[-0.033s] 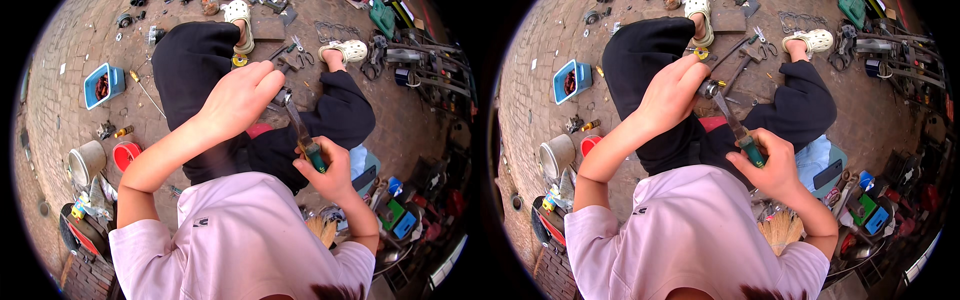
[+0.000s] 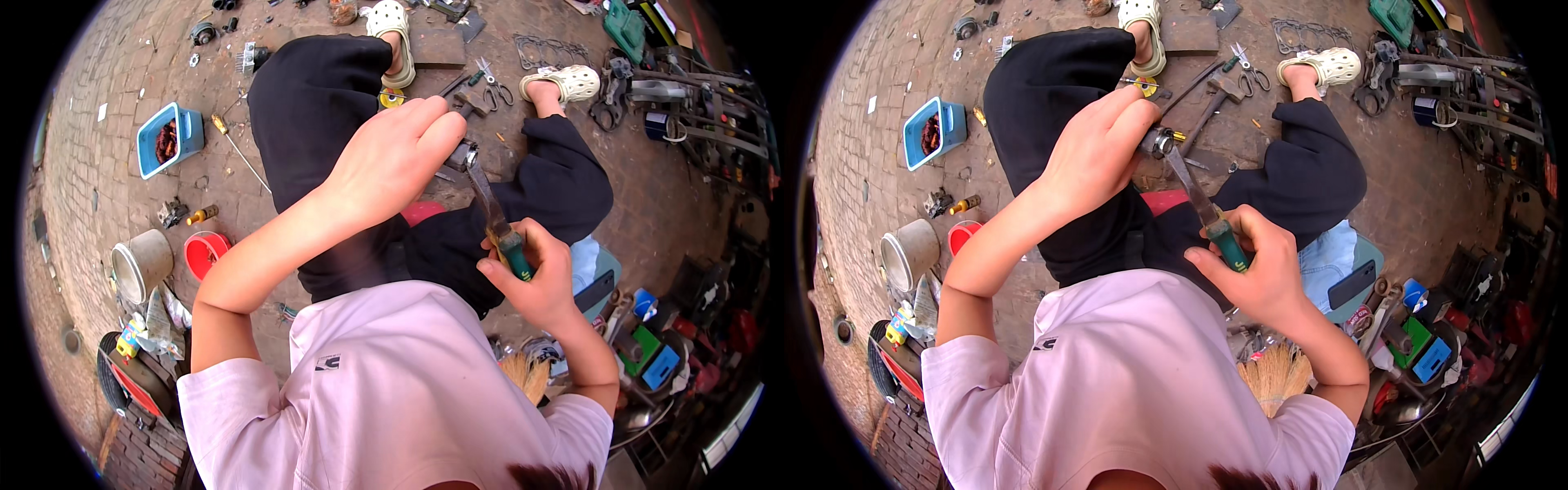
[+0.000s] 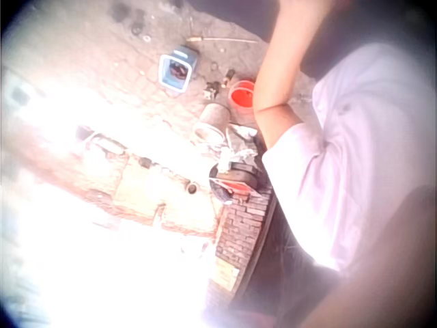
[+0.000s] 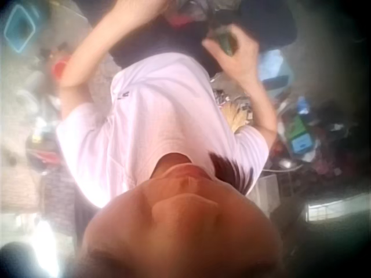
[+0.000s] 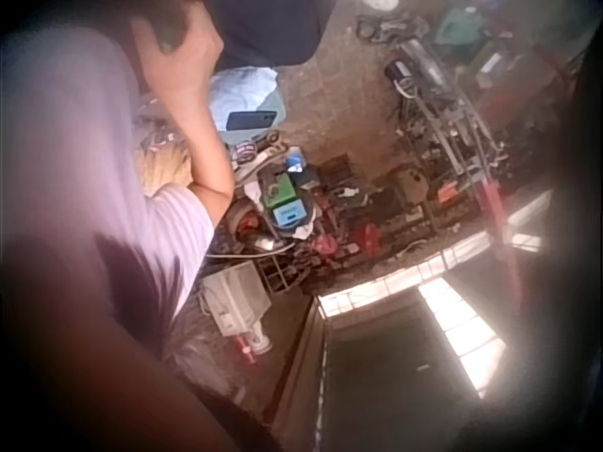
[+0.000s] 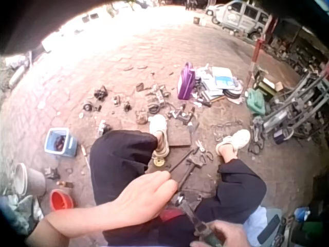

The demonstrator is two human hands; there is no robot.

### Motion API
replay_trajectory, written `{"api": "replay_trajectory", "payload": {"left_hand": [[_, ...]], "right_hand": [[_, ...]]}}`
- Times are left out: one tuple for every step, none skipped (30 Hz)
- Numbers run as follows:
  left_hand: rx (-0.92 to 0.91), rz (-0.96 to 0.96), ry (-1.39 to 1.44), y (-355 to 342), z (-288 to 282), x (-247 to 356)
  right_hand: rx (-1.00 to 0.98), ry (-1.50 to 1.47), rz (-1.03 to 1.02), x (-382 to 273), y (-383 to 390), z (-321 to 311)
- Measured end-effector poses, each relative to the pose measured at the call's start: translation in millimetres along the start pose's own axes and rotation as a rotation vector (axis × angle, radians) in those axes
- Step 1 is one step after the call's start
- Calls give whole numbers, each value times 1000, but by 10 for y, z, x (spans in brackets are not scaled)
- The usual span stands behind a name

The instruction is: The person sits on the ground and uses pliers and a hammer to adjust and shape a small mechanical part. They repeatedly reposition the part and strike it with the hammer while holding it with pliers.

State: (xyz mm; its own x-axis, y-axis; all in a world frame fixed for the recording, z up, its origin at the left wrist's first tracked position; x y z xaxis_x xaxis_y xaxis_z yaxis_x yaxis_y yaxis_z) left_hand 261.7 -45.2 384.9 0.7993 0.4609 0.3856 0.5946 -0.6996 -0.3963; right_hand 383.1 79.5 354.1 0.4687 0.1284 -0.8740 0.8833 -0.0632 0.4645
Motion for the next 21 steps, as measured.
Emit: {"api": "replay_trajectory", "payload": {"left_hand": [[19,14,-34,-30,-25,17],[9,6,-45,-31,-10,9],[-1,-3,-56,-29,10,0],[-12,-11,-66,-29,33,-7],[-1,-2,-70,-33,40,12],[9,7,-73,-41,51,29],[20,16,-76,-43,59,40],[21,-2,-90,-41,80,18],[23,-20,-104,-36,102,-3],[24,-38,-119,-30,123,-25],[24,-69,-116,-30,149,-65],[24,-99,-113,-29,181,-102],[23,-129,-111,-25,213,-136],[9,-166,-101,-11,266,-178],[-6,-202,-91,5,320,-218],[-21,-238,-81,16,354,-256],[-28,-238,-64,14,350,-257],[-34,-238,-48,12,331,-253],[-41,-238,-31,7,316,-246],[-40,-257,12,4,304,-249],[-39,-276,54,1,294,-252]], "right_hand": [[51,-67,-40,-10,-23,-1],[99,-136,-81,-32,-41,-26],[56,-119,-46,-5,-58,8],[13,-102,-10,23,-69,31],[-30,-86,27,56,-73,61],[-73,-75,17,76,-91,103],[-117,-64,7,123,-121,147],[-159,-51,-2,146,-152,180],[-186,-48,108,200,-174,187],[-169,-30,93,212,-171,182],[-152,-15,75,240,-174,198],[-136,1,57,246,-180,210],[-126,47,34,216,-207,212],[-100,60,3,185,-233,208],[-74,73,-28,158,-255,202],[-47,86,-59,128,-271,184],[-54,109,-60,117,-279,188],[-61,133,-60,94,-284,187],[-68,156,-60,85,-288,187],[-60,170,-92,64,-287,175],[-52,185,-122,49,-285,163]]}}
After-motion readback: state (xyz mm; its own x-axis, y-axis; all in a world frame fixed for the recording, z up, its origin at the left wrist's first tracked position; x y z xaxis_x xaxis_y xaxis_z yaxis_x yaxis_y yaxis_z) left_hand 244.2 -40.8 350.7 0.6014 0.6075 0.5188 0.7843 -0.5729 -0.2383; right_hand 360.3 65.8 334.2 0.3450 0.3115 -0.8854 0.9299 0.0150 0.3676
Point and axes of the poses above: each hand's wrist, its own y-axis away from the middle knuckle, its own z-axis out of the palm, x = y × z, the point moved 10 cm from there along -y, towards the middle knuckle, and after that the axes turned 13 degrees about -y, right-handed, at the moved point
